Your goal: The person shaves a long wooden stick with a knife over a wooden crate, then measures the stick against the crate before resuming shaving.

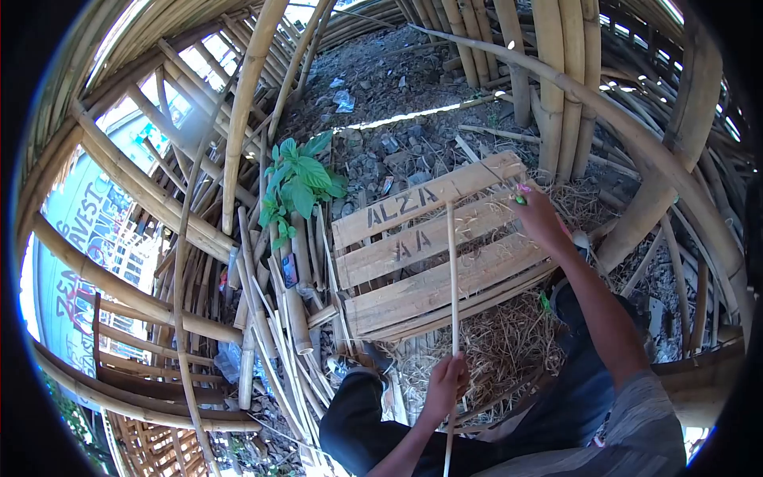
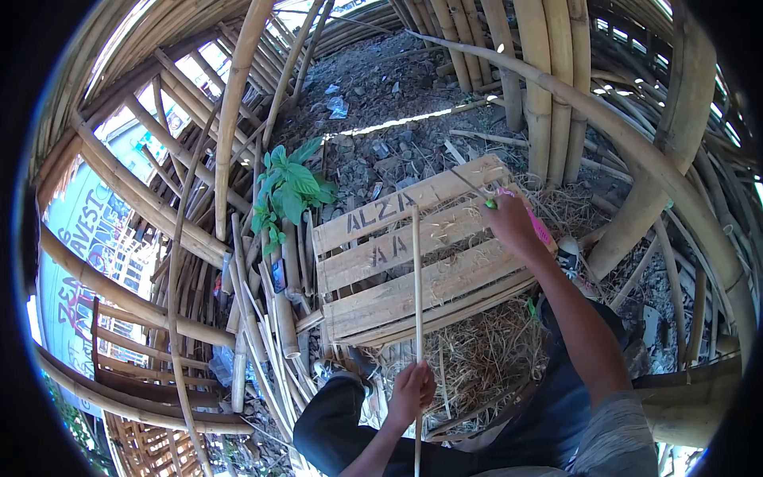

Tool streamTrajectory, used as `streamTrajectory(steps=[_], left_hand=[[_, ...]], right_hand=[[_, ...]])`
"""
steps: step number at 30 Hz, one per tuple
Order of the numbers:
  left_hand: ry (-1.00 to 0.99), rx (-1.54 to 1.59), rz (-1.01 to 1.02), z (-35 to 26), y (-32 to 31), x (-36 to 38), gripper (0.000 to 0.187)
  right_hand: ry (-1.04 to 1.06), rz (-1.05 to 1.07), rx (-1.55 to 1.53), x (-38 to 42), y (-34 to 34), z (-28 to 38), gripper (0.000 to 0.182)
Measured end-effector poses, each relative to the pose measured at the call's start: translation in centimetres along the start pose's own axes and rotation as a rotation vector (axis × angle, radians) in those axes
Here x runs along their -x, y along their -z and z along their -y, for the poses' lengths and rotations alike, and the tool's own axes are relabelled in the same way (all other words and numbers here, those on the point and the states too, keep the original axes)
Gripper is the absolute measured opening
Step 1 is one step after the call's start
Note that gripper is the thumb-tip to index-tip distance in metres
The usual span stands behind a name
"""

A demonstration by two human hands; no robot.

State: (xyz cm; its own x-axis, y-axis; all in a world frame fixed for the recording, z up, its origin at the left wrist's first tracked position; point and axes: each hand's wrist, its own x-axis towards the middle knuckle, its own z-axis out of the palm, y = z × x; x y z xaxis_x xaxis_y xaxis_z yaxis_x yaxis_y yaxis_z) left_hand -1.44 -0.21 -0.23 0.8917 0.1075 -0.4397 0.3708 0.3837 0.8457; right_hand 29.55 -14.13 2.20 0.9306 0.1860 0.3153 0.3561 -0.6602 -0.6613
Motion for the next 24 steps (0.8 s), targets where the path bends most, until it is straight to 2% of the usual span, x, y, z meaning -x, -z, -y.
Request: streamTrajectory(steps=[2, 4, 6, 8, 10, 11, 15, 21, 23, 24], left_hand=[[0.031, 0.132, 0.009, -0.9, 0.8, -0.5, 0.028], [0.009, 0.198, 0.040, -1.7, 0.5, -0.7, 0.028], [-0.012, 0.263, 0.069, -1.8, 0.6, -0.8, 0.028], [0.130, 0.515, 0.234, -1.4, 1.0, -1.2, 0.029], [0.194, 0.614, 0.282, -1.4, 1.2, -1.5, 0.029], [0.260, 0.714, 0.332, -1.4, 1.2, -1.6, 0.030], [0.279, 0.734, 0.343, -1.4, 1.3, -1.5, 0.029], [0.137, 0.521, 0.211, -1.4, 0.6, -1.7, 0.026], [0.010, 0.274, -0.013, -1.1, -0.1, -1.2, 0.026], [0.015, 0.269, -0.012, -1.0, -0.4, -0.8, 0.026]], right_hand=[[-0.011, 0.185, -0.060, 1.9, 1.3, 2.2, 0.033], [0.033, 0.234, -0.083, 3.1, 1.0, 3.0, 0.031], [0.172, 0.362, -0.182, 4.3, 1.3, 4.4, 0.027], [0.215, 0.435, -0.086, 5.1, 0.9, 4.8, 0.023], [0.452, 0.545, 0.009, 6.3, 0.0, 4.8, 0.022], [0.497, 0.577, 0.071, 6.8, -0.2, 5.1, 0.021], [0.532, 0.648, 0.058, 8.3, -1.1, 5.2, 0.022], [0.646, 0.643, 0.209, 10.5, -2.0, 6.1, 0.022], [0.616, 0.619, 0.226, 10.3, -2.4, 6.3, 0.022], [0.589, 0.595, 0.245, 10.1, -2.6, 6.3, 0.022]])
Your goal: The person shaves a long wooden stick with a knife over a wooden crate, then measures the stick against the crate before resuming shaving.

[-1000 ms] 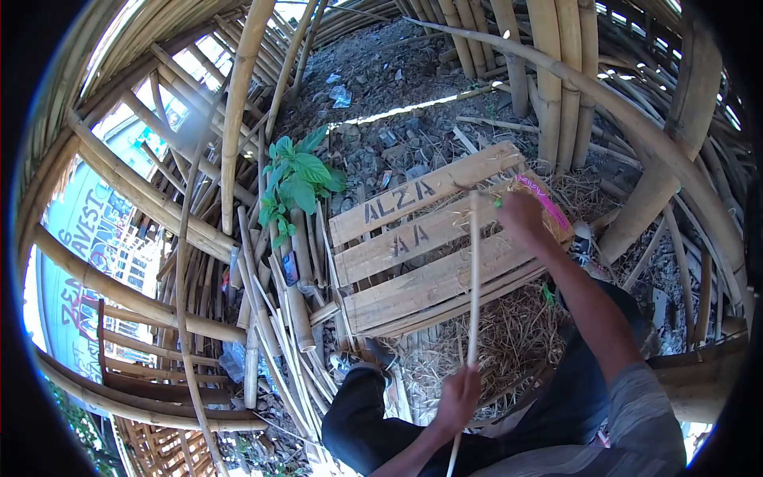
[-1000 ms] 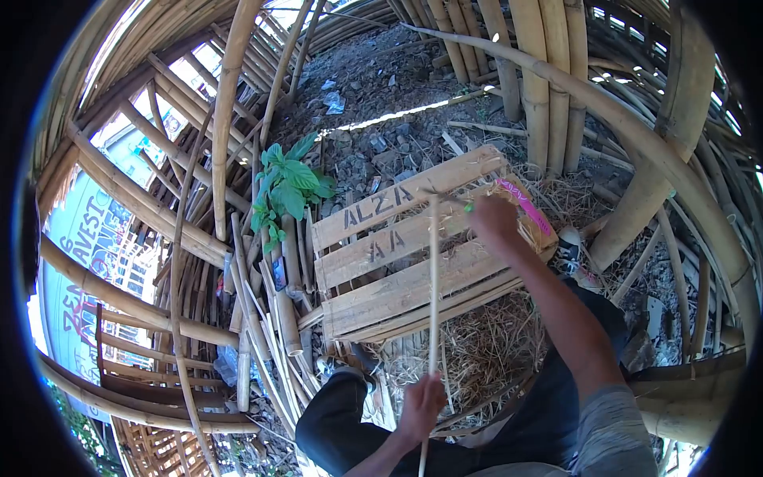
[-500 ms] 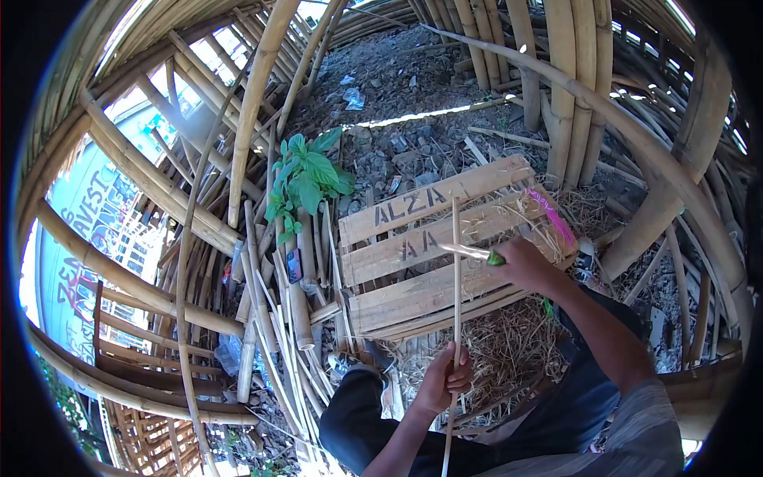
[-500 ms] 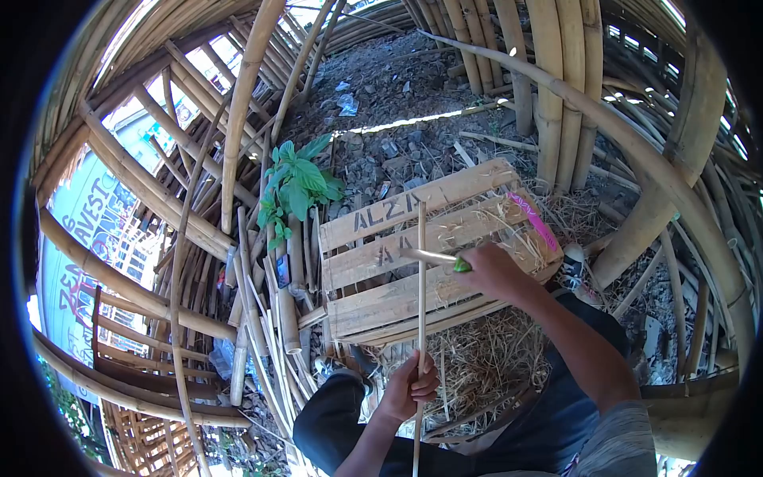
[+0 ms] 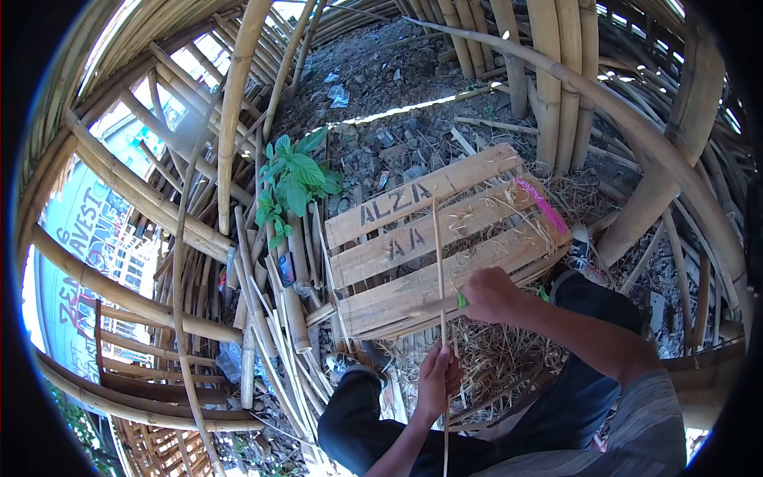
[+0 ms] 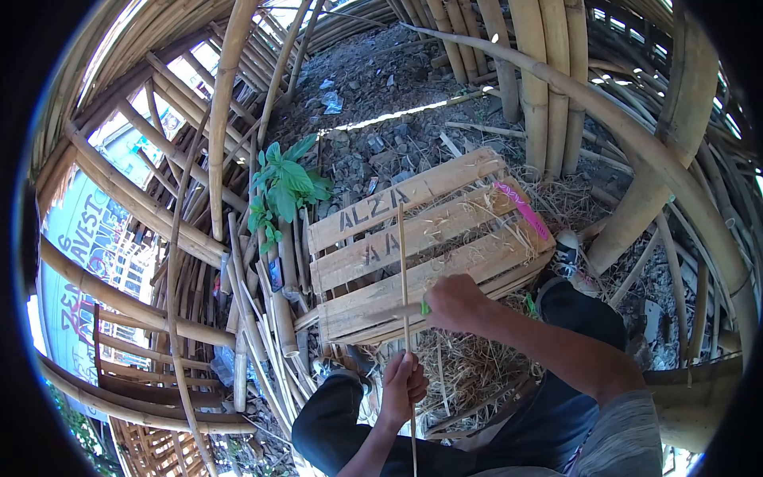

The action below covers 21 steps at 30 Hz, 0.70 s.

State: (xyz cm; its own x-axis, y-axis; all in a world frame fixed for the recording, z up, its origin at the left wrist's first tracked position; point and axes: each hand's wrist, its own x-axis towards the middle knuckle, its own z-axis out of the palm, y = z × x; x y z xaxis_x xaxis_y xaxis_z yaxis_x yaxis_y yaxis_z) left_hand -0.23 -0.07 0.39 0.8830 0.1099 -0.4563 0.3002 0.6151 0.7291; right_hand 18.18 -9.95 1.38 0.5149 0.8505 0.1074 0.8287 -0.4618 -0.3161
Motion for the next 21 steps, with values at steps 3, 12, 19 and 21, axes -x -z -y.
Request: streamTrajectory(steps=[3, 12, 19, 21], left_hand=[[0.048, -0.040, 0.000, 1.5, -0.3, 1.1, 0.027], [0.072, -0.061, -0.009, 0.8, 0.7, 0.4, 0.031], [0.127, -0.059, 0.078, 1.9, -0.1, 1.3, 0.030], [0.151, -0.025, 0.115, 1.4, -0.1, 1.0, 0.029]], right_hand=[[-0.434, -0.106, -0.173, -2.4, 2.6, -4.1, 0.026], [0.068, 0.149, -0.035, 0.2, -1.0, 0.3, 0.026], [-0.488, -0.093, -0.265, -2.8, 3.3, -6.3, 0.026], [-0.386, -0.035, -0.229, -2.1, 1.7, -5.6, 0.025]])
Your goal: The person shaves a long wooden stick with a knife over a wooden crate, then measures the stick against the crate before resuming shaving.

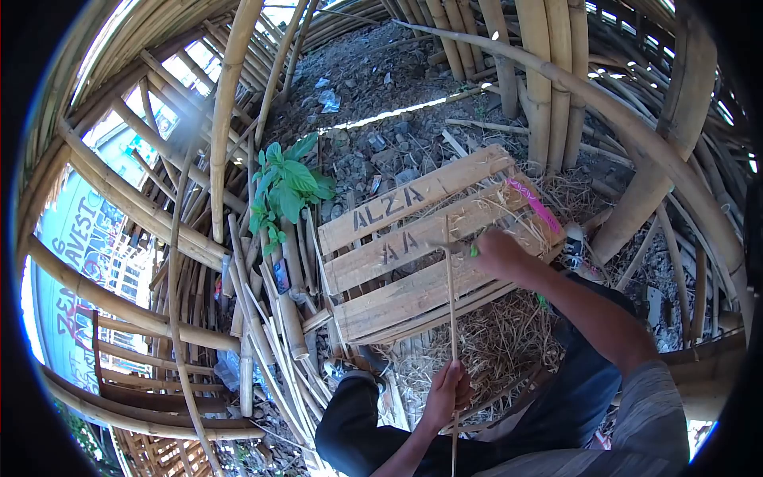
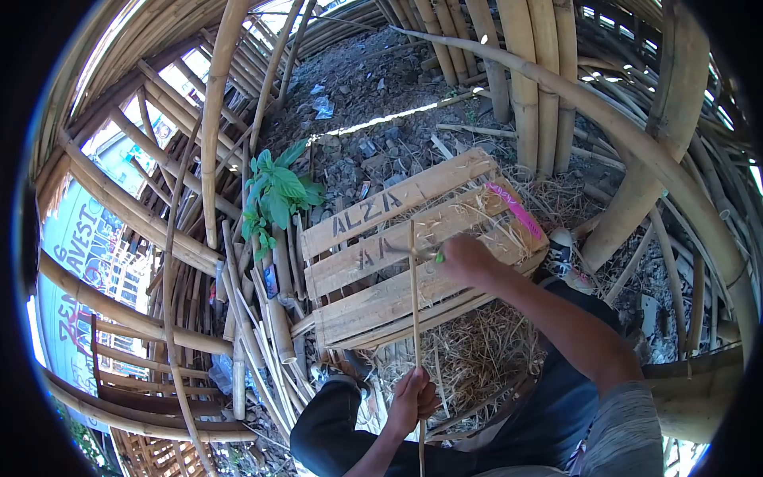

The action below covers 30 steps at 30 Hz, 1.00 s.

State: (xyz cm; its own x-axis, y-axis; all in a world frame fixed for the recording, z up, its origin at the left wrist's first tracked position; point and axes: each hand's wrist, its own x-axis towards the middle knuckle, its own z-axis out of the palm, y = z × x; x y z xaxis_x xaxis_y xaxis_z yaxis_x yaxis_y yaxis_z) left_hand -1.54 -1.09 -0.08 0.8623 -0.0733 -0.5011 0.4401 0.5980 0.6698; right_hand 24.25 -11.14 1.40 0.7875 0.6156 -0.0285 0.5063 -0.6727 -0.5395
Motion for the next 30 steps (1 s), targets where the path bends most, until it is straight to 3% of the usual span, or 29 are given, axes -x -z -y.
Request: streamTrajectory(steps=[1, 3, 7, 11, 13, 14, 15, 16, 17, 18, 19, 21, 23, 26, 28, 30], left_hand=[[-0.002, 0.002, -0.002, -0.2, 0.2, -0.2, 0.029], [-0.090, -0.119, -0.082, -0.4, 0.7, -0.4, 0.029], [-0.071, -0.115, -0.144, -0.1, 0.1, 0.1, 0.029], [-0.089, -0.101, -0.122, -0.3, 0.2, -0.2, 0.031], [-0.101, -0.108, -0.131, 0.0, -0.5, 0.5, 0.030], [-0.063, -0.180, -0.096, 0.9, -1.2, 1.1, 0.029], [-0.028, -0.254, -0.060, 1.8, -2.1, 1.6, 0.029], [-0.075, -0.367, 0.058, 2.9, -3.4, 2.2, 0.029], [-0.117, -0.486, 0.182, 3.8, -4.2, 2.4, 0.028], [0.031, -0.285, 0.175, 4.0, -3.9, 1.8, 0.030], [0.026, -0.282, 0.185, 3.2, -3.1, 1.1, 0.030], [0.149, 0.061, 0.198, 0.4, -0.6, -0.3, 0.033], [0.090, 0.121, 0.158, -1.5, 0.6, -0.6, 0.033], [-0.017, 0.164, 0.132, -2.6, 1.1, -0.7, 0.033], [-0.092, 0.056, 0.015, -2.8, 0.8, -0.5, 0.033], [-0.129, -0.013, -0.028, -2.2, 0.9, -0.9, 0.033]], right_hand=[[0.003, 0.002, 0.000, 1.3, -1.2, 0.9, 0.025], [0.439, 0.146, 0.214, 3.2, -3.0, 2.9, 0.024], [0.420, 0.098, 0.232, 1.2, -1.8, 1.8, 0.024], [0.336, -0.058, 0.261, -0.6, -1.6, 0.5, 0.024], [0.110, -0.095, 0.210, -1.7, -2.1, 0.2, 0.026], [-0.187, -0.058, -0.100, -3.5, -1.4, -1.4, 0.027], [-0.296, -0.154, -0.099, -3.7, 0.5, -2.9, 0.029], [-0.046, -0.270, 0.242, -5.5, -1.7, -9.0, 0.033], [-0.200, -0.360, 0.046, -4.9, -0.4, -8.5, 0.034], [-0.213, -0.374, -0.031, -3.7, 0.8, -7.3, 0.033], [-0.215, -0.384, -0.093, -3.1, 1.9, -6.3, 0.032], [-0.220, -0.392, -0.171, -2.6, 2.4, -5.6, 0.032], [-0.221, -0.393, -0.264, -2.2, 2.5, -4.6, 0.031], [-0.131, -0.336, -0.278, -0.6, 2.8, -2.1, 0.032], [0.032, -0.082, -0.220, 0.9, 2.4, 0.7, 0.031], [0.365, -0.038, 0.158, 1.6, -1.1, 1.0, 0.024]])
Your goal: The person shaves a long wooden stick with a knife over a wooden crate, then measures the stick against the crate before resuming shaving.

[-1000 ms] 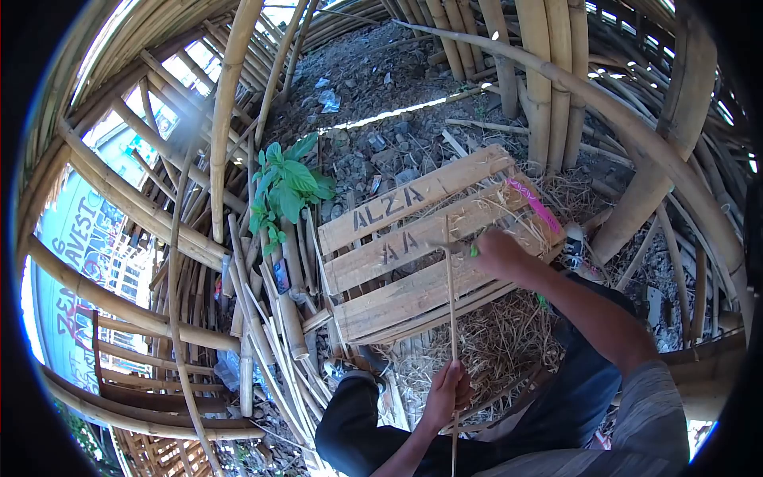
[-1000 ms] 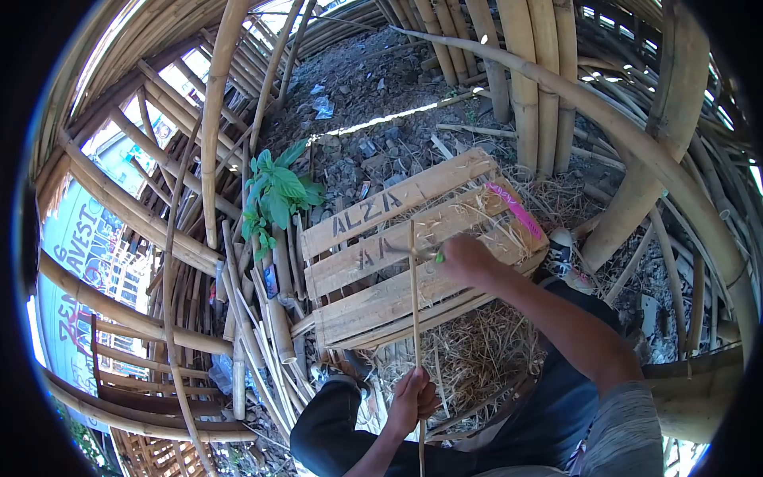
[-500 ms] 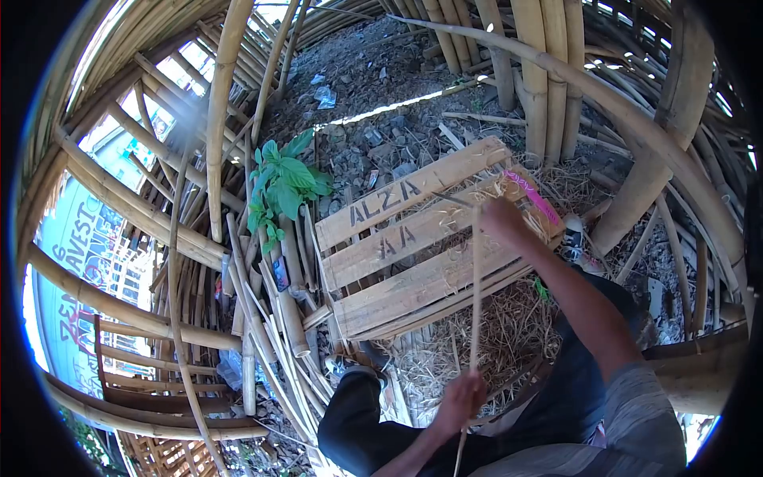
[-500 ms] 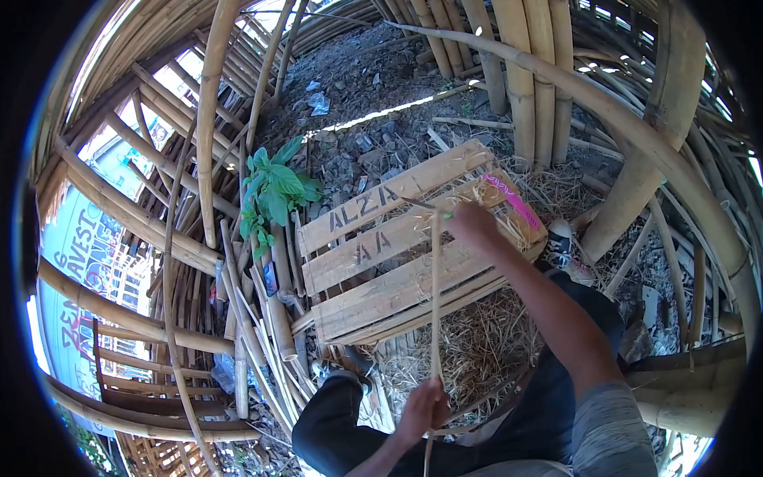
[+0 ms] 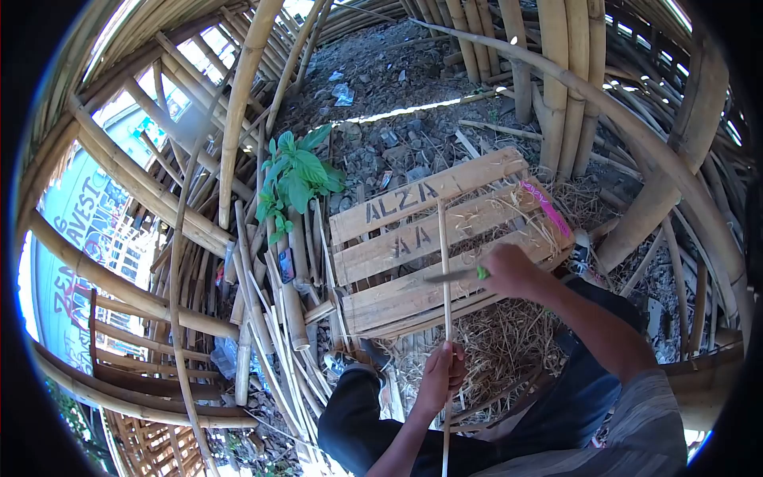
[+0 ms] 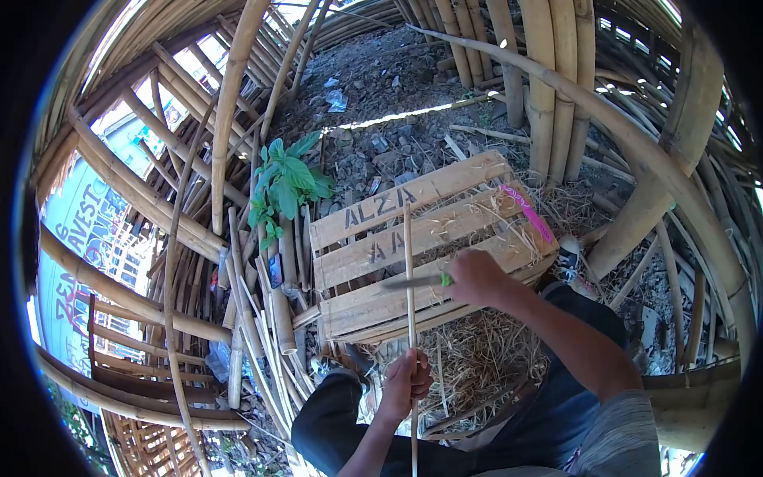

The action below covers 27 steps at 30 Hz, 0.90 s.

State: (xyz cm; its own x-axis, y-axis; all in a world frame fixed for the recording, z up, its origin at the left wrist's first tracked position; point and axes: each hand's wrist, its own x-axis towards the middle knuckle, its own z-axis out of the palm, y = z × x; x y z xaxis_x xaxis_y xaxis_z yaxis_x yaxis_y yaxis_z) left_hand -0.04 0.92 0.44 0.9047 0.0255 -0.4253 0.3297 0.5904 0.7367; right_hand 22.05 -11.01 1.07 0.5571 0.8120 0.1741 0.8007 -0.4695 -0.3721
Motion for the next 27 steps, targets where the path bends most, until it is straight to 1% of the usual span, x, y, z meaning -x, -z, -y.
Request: streamTrajectory(steps=[1, 2, 3, 4, 5, 7, 9, 10, 12, 13, 14, 15, 17, 18, 19, 20, 21, 23, 24, 25, 26, 27], left_hand=[[-0.032, -0.079, -0.034, 0.3, 0.0, -0.1, 0.033], [-0.029, -0.082, -0.037, 0.4, -0.2, -0.2, 0.033], [-0.044, -0.134, -0.088, 0.7, -0.4, -0.2, 0.032], [-0.057, -0.187, -0.137, 0.9, -0.6, -0.2, 0.032], [-0.050, -0.191, -0.134, 1.0, -0.7, -0.1, 0.032], [-0.109, -0.290, -0.206, 1.3, -1.0, 0.0, 0.031], [-0.124, -0.344, -0.234, 1.3, -1.0, -0.3, 0.031], [-0.146, -0.401, -0.260, 1.2, -0.9, -0.5, 0.031], [-0.114, -0.426, -0.273, 1.5, -1.5, 0.1, 0.031], [-0.082, -0.450, -0.283, 2.0, -1.7, 0.5, 0.032], [-0.299, -0.679, -0.146, 5.8, -0.2, 0.4, 0.033], [-0.040, -0.525, -0.135, 4.2, -3.5, 2.1, 0.031], [-0.065, -0.510, 0.026, 5.2, -3.4, 1.9, 0.030], [-0.021, -0.410, 0.007, 4.7, -3.1, 1.6, 0.028], [0.019, -0.301, -0.016, 3.8, -2.7, 1.3, 0.027], [0.099, -0.249, -0.080, 2.7, -2.2, 1.1, 0.028], [0.036, -0.266, -0.109, 2.9, -1.0, 0.6, 0.029], [-0.026, -0.326, -0.177, 2.3, -0.3, 0.0, 0.028], [-0.029, -0.321, -0.184, 2.6, -0.2, -0.4, 0.028], [-0.126, -0.436, -0.218, 3.0, 0.0, -0.9, 0.028], [-0.222, -0.552, -0.250, 3.3, 0.0, -1.1, 0.028], [-0.220, -0.551, -0.255, 3.1, -0.3, -1.1, 0.028]], right_hand=[[0.002, 0.000, -0.004, 0.5, -0.6, 1.4, 0.024], [0.072, 0.074, 0.055, 0.9, -1.1, 2.9, 0.022], [0.139, 0.149, 0.113, 1.1, -1.2, 3.8, 0.019], [0.133, 0.148, 0.108, 1.0, -1.3, 4.0, 0.019], [0.114, 0.143, 0.116, 0.9, -1.2, 4.0, 0.018], [0.091, 0.144, 0.124, 0.8, -1.1, 3.8, 0.017], [0.142, 0.059, 0.102, 0.3, -1.4, 3.2, 0.018], [0.142, 0.056, 0.102, -0.3, -1.7, 2.6, 0.018], [-0.141, 0.011, 0.132, -1.8, -1.9, 1.4, 0.020], [-0.521, -0.021, -0.099, -3.2, 0.0, -0.4, 0.020], [-0.675, -0.148, -0.066, -4.1, 0.8, -4.6, 0.022], [-0.669, -0.177, 0.034, -3.7, 2.6, -7.5, 0.026], [-0.530, -0.454, 0.169, -2.2, 2.9, -11.6, 0.030], [-0.537, -0.460, 0.177, -1.7, 3.2, -11.9, 0.030], [-0.541, -0.446, 0.085, -1.3, 3.6, -12.0, 0.030], [-0.539, -0.428, -0.010, -1.1, 3.7, -11.8, 0.031], [-0.529, -0.422, -0.006, -0.9, 4.2, -10.5, 0.031], [-0.533, -0.224, -0.180, -0.1, 5.3, -5.7, 0.031], [-0.474, -0.090, -0.159, 0.1, 5.0, -3.8, 0.029], [-0.415, 0.042, -0.138, 0.3, 4.3, -2.0, 0.028], [-0.241, 0.082, -0.013, 0.7, 2.8, -0.8, 0.026], [-0.068, 0.121, 0.109, 1.1, 1.4, 0.3, 0.024]])
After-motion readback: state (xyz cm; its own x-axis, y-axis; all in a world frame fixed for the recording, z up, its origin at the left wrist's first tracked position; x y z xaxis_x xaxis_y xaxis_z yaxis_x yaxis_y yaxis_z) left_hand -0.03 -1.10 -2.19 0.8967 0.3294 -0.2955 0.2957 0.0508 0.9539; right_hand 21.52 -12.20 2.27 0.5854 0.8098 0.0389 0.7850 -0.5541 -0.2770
